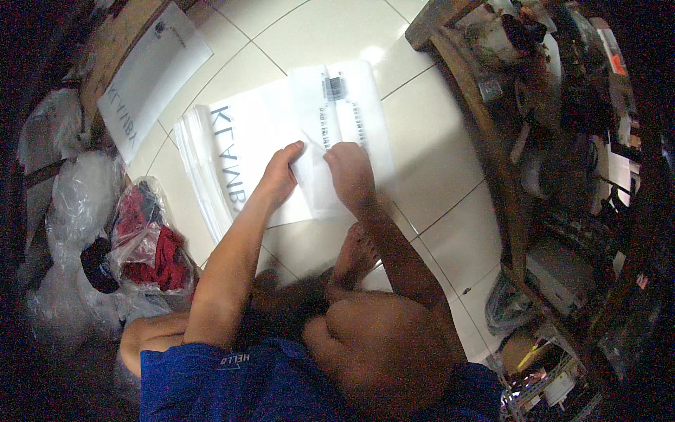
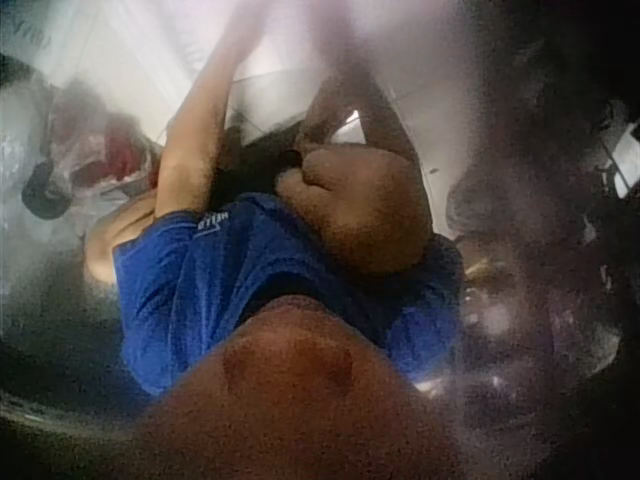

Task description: The person sits on the floor and folds a stack of white poly mailers by hand. They align the edges, fold the mailers in half, and stack them neatly. The person occasionally moves the stack to a nearby table and back.

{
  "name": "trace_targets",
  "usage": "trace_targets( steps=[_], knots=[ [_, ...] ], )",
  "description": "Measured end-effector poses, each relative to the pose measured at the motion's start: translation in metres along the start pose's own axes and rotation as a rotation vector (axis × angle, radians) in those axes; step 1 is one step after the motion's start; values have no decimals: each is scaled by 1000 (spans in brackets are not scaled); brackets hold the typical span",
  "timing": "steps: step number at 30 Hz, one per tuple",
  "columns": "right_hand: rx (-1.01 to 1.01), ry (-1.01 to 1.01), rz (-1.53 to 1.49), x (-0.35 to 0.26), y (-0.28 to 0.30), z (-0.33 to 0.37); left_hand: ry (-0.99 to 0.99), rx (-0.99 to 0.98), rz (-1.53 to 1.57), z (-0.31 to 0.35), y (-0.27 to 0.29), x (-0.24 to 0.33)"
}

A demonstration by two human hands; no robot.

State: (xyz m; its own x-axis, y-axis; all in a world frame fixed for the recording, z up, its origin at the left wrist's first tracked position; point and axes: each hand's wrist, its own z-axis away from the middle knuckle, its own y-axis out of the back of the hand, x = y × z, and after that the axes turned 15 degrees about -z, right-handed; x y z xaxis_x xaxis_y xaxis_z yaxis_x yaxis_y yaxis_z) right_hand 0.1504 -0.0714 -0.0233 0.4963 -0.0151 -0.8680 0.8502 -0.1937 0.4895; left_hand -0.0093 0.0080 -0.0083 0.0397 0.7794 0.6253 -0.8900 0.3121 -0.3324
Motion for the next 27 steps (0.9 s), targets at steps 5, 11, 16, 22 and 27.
trace_targets(
  steps=[5,11,16,22,27],
  knots=[
    [70,34,-213,4,6,6,-25,43,-176,7,-3,2],
    [33,350,-99,24,11,7,-46,45,-261,-6,8,-11],
    [44,179,-190,21,16,7,-41,46,-285,-2,3,-6],
    [244,-348,-397,20,32,14,6,27,-312,-2,3,0],
    [698,-337,-250,8,48,11,-32,87,-337,-2,-1,-3]
  ],
)
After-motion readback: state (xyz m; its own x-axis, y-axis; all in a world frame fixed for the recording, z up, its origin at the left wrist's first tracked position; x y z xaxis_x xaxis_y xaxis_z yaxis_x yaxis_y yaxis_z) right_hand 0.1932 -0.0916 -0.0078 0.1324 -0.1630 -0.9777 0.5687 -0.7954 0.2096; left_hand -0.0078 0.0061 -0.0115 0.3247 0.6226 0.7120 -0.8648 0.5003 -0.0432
